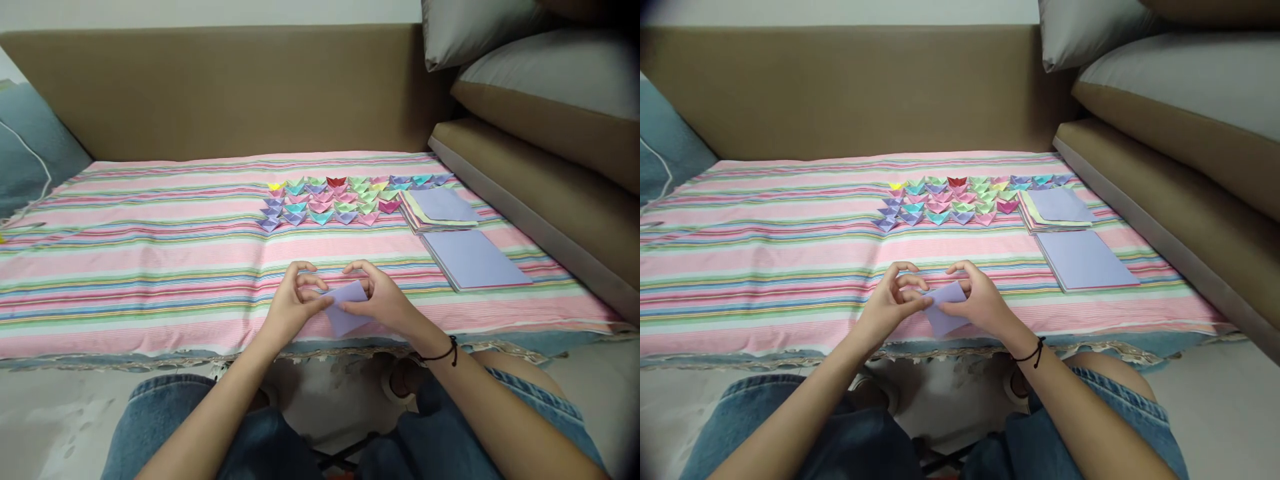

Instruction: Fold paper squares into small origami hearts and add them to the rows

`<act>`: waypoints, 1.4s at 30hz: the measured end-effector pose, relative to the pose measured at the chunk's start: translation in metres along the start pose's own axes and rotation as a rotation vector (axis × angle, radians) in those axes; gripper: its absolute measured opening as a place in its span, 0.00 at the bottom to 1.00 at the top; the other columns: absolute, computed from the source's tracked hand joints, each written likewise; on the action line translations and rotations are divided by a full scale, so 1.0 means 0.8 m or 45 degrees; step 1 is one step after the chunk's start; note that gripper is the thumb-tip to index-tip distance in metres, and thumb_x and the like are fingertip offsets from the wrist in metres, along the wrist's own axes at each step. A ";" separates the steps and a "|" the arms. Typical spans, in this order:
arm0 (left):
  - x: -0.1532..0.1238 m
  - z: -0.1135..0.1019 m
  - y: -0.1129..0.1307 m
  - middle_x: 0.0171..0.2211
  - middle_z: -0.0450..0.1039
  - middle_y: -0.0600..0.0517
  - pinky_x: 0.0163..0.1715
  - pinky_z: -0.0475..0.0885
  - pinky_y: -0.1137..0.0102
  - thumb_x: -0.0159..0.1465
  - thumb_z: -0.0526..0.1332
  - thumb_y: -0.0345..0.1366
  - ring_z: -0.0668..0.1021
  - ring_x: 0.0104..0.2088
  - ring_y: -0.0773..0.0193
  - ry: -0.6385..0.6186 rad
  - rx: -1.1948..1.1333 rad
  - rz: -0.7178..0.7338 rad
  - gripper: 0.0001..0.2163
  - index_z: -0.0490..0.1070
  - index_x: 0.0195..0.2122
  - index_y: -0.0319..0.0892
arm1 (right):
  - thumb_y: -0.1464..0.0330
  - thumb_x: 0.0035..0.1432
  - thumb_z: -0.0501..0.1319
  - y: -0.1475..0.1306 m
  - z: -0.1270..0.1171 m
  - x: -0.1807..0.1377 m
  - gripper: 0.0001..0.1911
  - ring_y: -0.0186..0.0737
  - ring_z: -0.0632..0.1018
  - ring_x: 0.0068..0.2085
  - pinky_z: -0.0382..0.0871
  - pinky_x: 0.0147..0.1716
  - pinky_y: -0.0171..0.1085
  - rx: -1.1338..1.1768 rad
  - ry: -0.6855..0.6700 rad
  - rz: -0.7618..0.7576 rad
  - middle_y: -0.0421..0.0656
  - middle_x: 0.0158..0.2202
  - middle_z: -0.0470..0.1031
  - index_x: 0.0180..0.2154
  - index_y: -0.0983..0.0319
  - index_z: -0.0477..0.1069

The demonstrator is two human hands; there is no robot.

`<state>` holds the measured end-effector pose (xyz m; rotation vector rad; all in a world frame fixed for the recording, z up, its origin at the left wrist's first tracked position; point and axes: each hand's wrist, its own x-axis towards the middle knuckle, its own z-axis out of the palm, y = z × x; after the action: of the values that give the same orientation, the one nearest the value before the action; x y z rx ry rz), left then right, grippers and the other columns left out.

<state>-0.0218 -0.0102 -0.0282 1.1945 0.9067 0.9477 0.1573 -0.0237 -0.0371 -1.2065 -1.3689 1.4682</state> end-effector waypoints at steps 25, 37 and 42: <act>0.012 -0.005 -0.019 0.23 0.74 0.53 0.25 0.70 0.73 0.47 0.69 0.38 0.74 0.23 0.68 -0.005 0.036 -0.109 0.13 0.72 0.32 0.37 | 0.68 0.43 0.68 0.012 -0.006 0.008 0.25 0.37 0.78 0.29 0.69 0.30 0.35 0.206 0.183 0.040 0.38 0.29 0.76 0.42 0.58 0.58; 0.010 -0.003 -0.041 0.38 0.71 0.45 0.40 0.66 0.62 0.60 0.56 0.30 0.71 0.39 0.56 0.112 1.488 0.527 0.14 0.71 0.47 0.42 | 0.72 0.50 0.61 0.040 -0.002 0.025 0.14 0.42 0.76 0.36 0.70 0.35 0.41 -0.637 0.306 -0.446 0.43 0.34 0.75 0.41 0.59 0.67; 0.017 -0.013 -0.043 0.51 0.64 0.43 0.47 0.62 0.55 0.61 0.57 0.33 0.65 0.50 0.51 0.044 1.698 0.583 0.14 0.72 0.47 0.46 | 0.71 0.54 0.60 0.050 -0.008 0.025 0.09 0.48 0.70 0.47 0.65 0.48 0.49 -1.087 0.339 -0.713 0.48 0.44 0.73 0.38 0.59 0.74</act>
<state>-0.0229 0.0019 -0.0642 2.5954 1.3728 0.6442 0.1611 -0.0074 -0.0789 -1.2805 -1.9997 0.2974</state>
